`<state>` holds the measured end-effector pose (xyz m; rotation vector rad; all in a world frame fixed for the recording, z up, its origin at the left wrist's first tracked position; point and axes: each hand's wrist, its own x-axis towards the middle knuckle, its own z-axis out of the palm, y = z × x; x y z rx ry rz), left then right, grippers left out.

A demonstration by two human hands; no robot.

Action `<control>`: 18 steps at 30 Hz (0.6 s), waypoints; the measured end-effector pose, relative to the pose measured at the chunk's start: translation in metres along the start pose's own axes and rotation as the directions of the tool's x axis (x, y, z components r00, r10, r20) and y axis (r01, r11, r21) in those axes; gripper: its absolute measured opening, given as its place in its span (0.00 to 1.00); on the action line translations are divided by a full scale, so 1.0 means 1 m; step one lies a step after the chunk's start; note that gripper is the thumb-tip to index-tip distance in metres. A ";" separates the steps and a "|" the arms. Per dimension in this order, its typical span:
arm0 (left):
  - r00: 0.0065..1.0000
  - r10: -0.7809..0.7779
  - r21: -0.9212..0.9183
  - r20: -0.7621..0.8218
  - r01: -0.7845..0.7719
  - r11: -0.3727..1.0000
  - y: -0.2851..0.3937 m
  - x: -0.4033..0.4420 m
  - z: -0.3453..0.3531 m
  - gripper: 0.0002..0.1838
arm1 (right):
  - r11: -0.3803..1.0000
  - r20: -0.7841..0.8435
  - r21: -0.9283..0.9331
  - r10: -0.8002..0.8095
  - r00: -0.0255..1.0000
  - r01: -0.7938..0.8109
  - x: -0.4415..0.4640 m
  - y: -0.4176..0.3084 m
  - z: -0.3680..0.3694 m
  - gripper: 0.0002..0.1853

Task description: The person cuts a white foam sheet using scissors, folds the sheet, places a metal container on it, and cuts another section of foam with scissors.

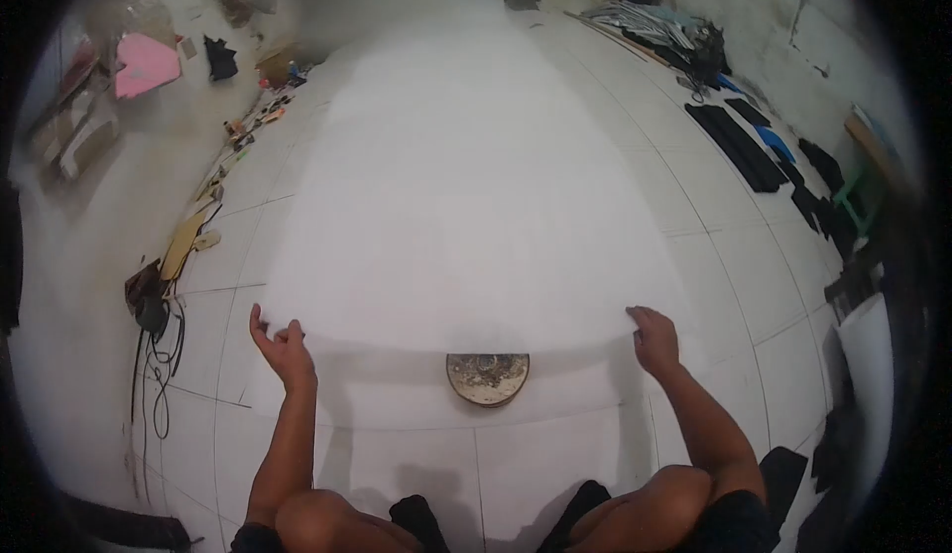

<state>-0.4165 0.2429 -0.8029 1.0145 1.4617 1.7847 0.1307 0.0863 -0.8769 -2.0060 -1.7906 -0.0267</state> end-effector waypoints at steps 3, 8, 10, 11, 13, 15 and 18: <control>0.917 0.364 0.390 0.164 -0.399 0.830 0.001 0.000 -0.010 0.39 | 0.999 0.020 -0.038 0.015 1.000 -0.014 0.004 -0.009 0.007 0.24; 0.988 0.014 0.315 -0.153 0.036 0.948 -0.064 -0.035 -0.033 0.29 | 0.988 -0.168 -0.140 0.039 0.985 -0.063 0.000 0.000 -0.008 0.19; 0.807 -0.567 -0.276 -0.165 0.514 0.812 -0.103 -0.042 -0.045 0.22 | 0.985 -0.225 -0.163 0.022 0.974 -0.060 -0.002 -0.001 -0.012 0.16; 0.794 -0.584 -0.257 -0.169 0.536 0.804 -0.115 -0.043 -0.051 0.22 | 0.981 -0.316 -0.190 -0.015 0.949 -0.048 -0.008 -0.007 -0.012 0.15; 0.632 -0.711 -0.417 0.308 0.762 0.496 -0.124 -0.040 -0.050 0.25 | 0.980 -0.307 -0.187 -0.126 0.943 0.070 -0.020 -0.035 -0.015 0.13; 0.422 -0.780 -0.237 0.462 0.906 0.350 -0.142 -0.034 -0.051 0.30 | 0.963 -0.019 0.024 -0.267 0.964 0.267 -0.037 -0.064 0.002 0.18; 0.546 -0.763 0.046 0.346 0.803 0.595 -0.165 -0.042 -0.034 0.34 | 0.982 0.543 -0.014 -0.150 0.826 0.188 -0.037 -0.121 0.008 0.18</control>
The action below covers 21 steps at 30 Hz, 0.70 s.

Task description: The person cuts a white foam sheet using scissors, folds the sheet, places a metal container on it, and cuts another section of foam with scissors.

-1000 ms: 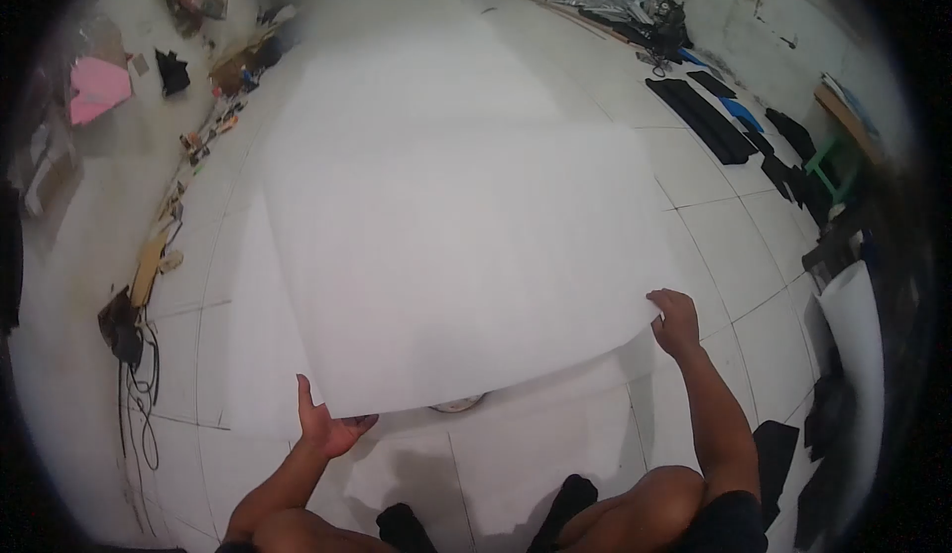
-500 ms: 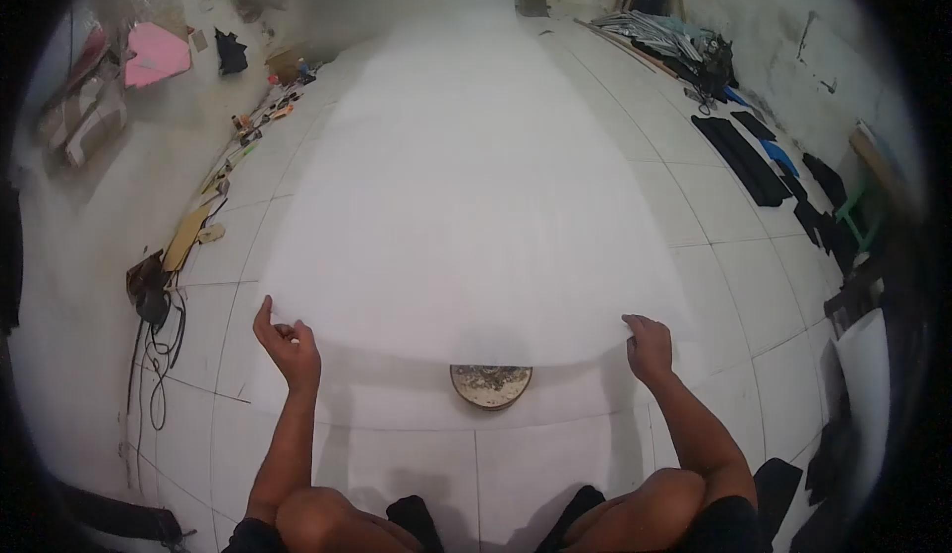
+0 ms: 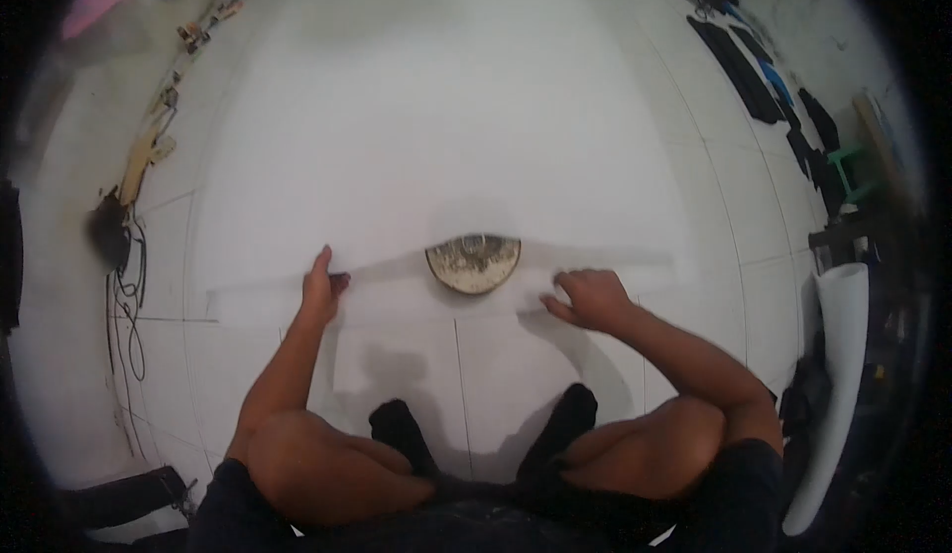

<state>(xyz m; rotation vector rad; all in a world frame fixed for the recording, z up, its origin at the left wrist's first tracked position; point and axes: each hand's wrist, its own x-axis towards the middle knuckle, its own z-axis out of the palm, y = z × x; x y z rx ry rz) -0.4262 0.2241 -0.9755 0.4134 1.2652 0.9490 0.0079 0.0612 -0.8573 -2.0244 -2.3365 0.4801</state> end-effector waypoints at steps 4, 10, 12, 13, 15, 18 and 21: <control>0.962 0.240 0.785 -0.134 -0.045 0.618 0.013 -0.011 -0.004 0.39 | 0.997 0.016 -0.011 0.073 0.997 -0.072 0.046 -0.030 -0.037 0.36; 0.944 0.282 0.851 -0.171 -0.003 0.526 -0.002 -0.015 -0.014 0.43 | 0.992 -0.007 -0.010 -0.129 0.992 0.129 0.100 -0.089 -0.029 0.27; 0.971 0.196 0.850 -0.135 0.012 0.527 0.006 -0.021 -0.009 0.43 | 0.989 -0.004 -0.020 -0.147 0.989 0.146 0.106 -0.092 -0.024 0.24; 0.977 0.189 0.861 -0.100 -0.010 0.508 0.007 -0.021 -0.010 0.44 | 0.987 -0.018 -0.034 -0.161 0.987 0.160 0.109 -0.092 -0.024 0.21; 0.983 0.169 0.868 -0.074 -0.020 0.495 0.005 -0.015 -0.015 0.45 | 0.976 0.019 -0.061 -0.209 0.978 0.210 0.117 -0.091 -0.026 0.19; 0.981 0.184 0.872 -0.067 -0.032 0.489 -0.002 0.000 -0.020 0.47 | 0.937 -0.030 -0.084 -0.342 0.939 0.339 0.114 -0.081 -0.025 0.16; 0.983 0.174 0.903 -0.060 -0.021 0.429 -0.017 0.009 -0.035 0.47 | 0.870 -0.022 -0.149 -0.478 0.878 0.470 0.089 -0.080 -0.025 0.14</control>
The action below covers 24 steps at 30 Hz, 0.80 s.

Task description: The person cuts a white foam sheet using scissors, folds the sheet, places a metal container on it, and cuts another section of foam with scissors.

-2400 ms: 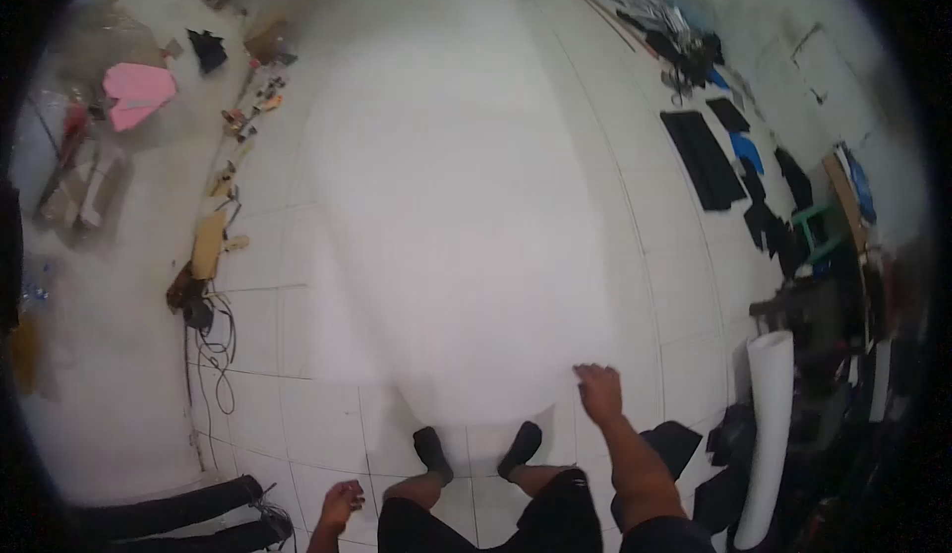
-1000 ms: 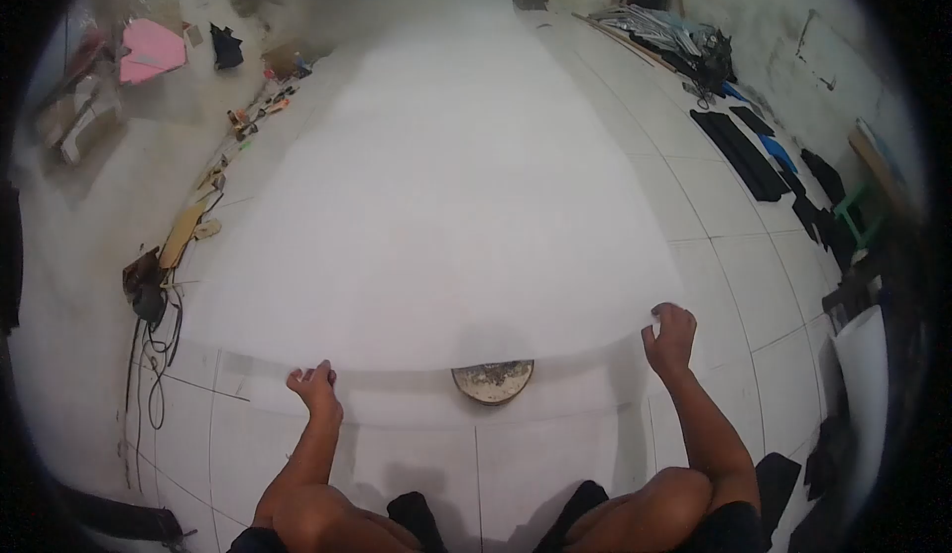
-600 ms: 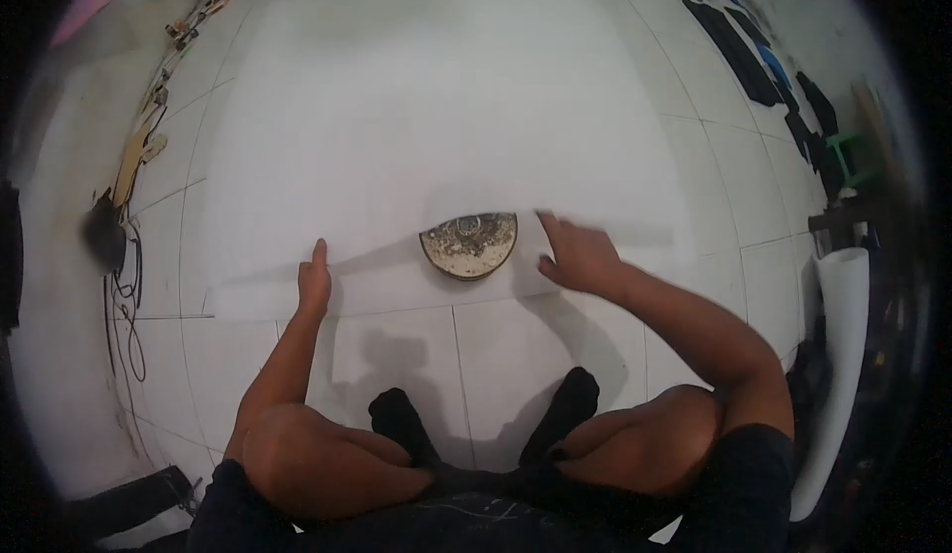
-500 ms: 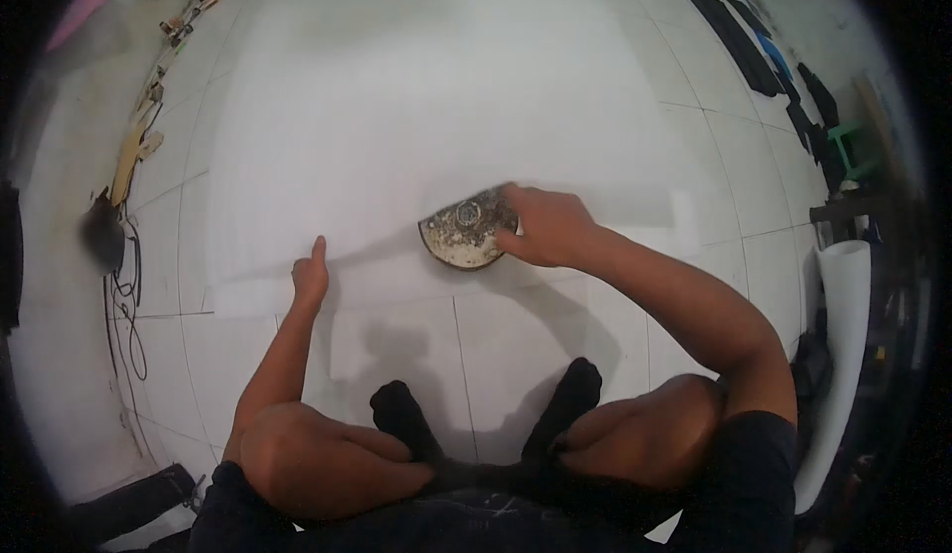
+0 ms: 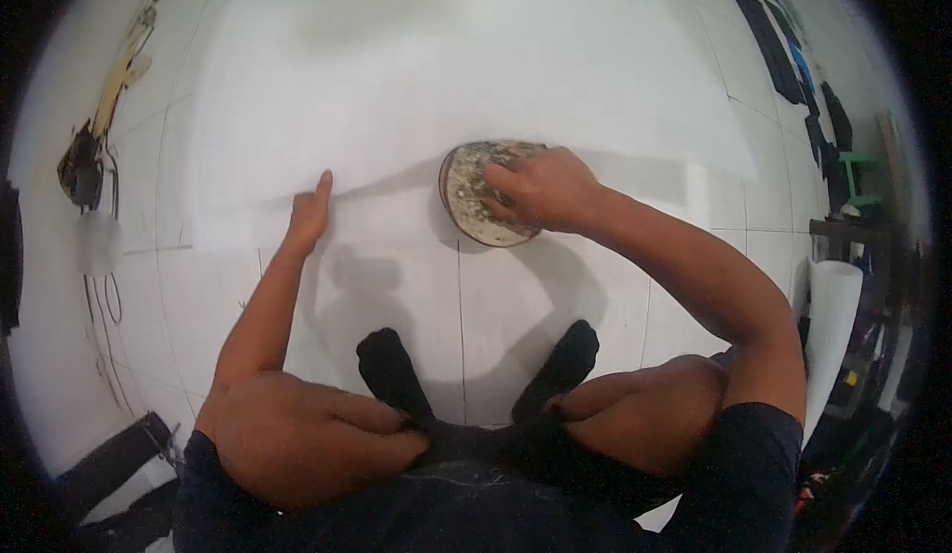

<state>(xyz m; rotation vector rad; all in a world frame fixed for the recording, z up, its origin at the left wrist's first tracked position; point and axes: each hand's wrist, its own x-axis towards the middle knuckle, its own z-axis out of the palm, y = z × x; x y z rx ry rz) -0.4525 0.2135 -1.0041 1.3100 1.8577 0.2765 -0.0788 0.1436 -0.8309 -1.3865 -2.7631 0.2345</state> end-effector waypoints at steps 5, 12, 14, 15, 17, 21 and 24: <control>0.996 0.063 -0.033 -0.062 -0.065 0.997 0.021 -0.018 -0.004 0.44 | 0.984 0.032 0.173 -0.047 0.998 0.041 -0.032 -0.025 -0.011 0.14; 0.990 0.124 0.027 -0.064 -0.123 0.992 0.011 -0.011 0.007 0.44 | 0.974 0.157 0.225 -0.067 0.985 0.031 -0.070 -0.062 0.009 0.16; 0.965 0.203 0.102 -0.165 -0.188 0.977 0.009 -0.014 0.011 0.44 | 0.971 0.165 0.237 -0.067 0.984 0.026 -0.075 -0.065 0.014 0.16; 0.966 0.201 0.100 -0.161 -0.186 0.977 0.005 -0.013 0.012 0.44 | 0.971 0.168 0.238 -0.066 0.984 0.024 -0.077 -0.065 0.018 0.16; 0.979 0.157 0.132 -0.133 -0.140 0.981 0.003 -0.008 0.014 0.45 | 0.965 0.116 0.258 -0.077 0.990 0.045 -0.079 -0.064 0.021 0.16; 0.954 0.219 0.127 -0.204 -0.196 0.972 0.001 -0.008 0.014 0.45 | 0.966 0.122 0.253 -0.078 0.989 0.045 -0.077 -0.062 0.021 0.17; 0.993 0.117 0.058 -0.022 -0.116 0.992 0.009 -0.013 0.002 0.45 | 0.968 0.167 0.248 -0.070 0.984 0.027 -0.081 -0.063 0.024 0.17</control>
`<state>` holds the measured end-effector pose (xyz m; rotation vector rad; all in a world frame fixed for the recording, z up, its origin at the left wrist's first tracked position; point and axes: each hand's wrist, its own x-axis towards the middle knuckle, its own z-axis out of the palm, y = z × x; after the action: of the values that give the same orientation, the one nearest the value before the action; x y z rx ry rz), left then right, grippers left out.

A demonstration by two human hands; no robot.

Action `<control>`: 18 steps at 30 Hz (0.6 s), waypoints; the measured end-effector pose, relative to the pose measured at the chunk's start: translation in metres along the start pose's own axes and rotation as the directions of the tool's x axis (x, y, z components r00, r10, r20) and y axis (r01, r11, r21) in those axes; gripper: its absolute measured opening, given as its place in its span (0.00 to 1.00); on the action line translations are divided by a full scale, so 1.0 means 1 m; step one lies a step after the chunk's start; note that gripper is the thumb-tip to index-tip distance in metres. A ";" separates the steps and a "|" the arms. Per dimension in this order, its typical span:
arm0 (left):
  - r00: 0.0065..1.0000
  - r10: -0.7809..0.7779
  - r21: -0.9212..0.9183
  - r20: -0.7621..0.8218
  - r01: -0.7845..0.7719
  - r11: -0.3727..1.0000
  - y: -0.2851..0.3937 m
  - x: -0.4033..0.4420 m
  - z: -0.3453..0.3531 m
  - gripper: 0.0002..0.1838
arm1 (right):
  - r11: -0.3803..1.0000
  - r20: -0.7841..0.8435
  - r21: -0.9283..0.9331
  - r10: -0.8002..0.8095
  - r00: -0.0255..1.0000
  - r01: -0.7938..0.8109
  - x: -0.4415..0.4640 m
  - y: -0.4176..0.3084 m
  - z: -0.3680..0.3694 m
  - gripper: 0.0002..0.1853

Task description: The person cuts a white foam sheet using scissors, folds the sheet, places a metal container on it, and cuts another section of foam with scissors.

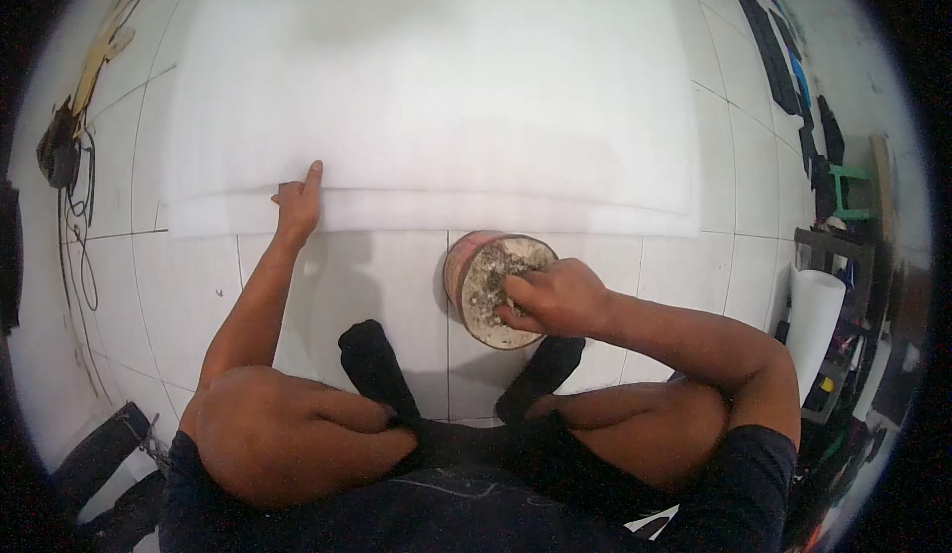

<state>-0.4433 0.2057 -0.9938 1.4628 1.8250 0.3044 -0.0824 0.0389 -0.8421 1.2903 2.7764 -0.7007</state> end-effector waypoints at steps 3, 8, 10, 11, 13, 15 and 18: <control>0.992 -0.047 0.085 0.119 0.037 0.996 0.001 0.005 0.004 0.44 | 0.999 -0.026 0.033 -0.034 0.999 0.034 0.000 0.008 0.009 0.18; 0.985 0.116 0.329 0.127 -0.153 0.932 -0.045 0.030 0.028 0.43 | 0.959 0.207 0.261 0.052 0.977 -0.106 0.003 0.023 -0.027 0.23; 0.973 0.116 0.010 -0.198 -0.116 0.993 -0.032 0.026 0.034 0.35 | 0.855 0.304 0.421 0.183 0.935 -0.304 -0.002 0.052 -0.056 0.22; 0.955 0.117 -0.044 -0.272 -0.133 0.990 -0.024 0.026 0.031 0.34 | 0.786 0.373 0.430 0.292 0.881 -0.443 -0.007 0.073 -0.075 0.20; 0.930 0.224 0.211 -0.293 -0.165 0.963 0.012 0.031 0.017 0.39 | 0.653 -0.090 0.643 0.585 0.806 -0.401 -0.047 0.161 -0.054 0.15; 0.901 0.110 0.141 -0.420 -0.055 0.988 0.026 0.047 0.026 0.40 | 0.493 -0.292 0.543 0.870 0.397 -0.680 -0.099 0.242 -0.055 0.13; 0.977 -0.115 -0.145 -0.182 0.089 0.985 0.053 0.046 0.023 0.37 | 0.226 -0.355 0.667 0.934 -0.037 -0.710 -0.213 0.315 -0.027 0.16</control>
<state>-0.3914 0.2587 -0.9959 1.2777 1.9815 0.5217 0.2924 0.0718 -0.9026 3.4466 1.2225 -0.4526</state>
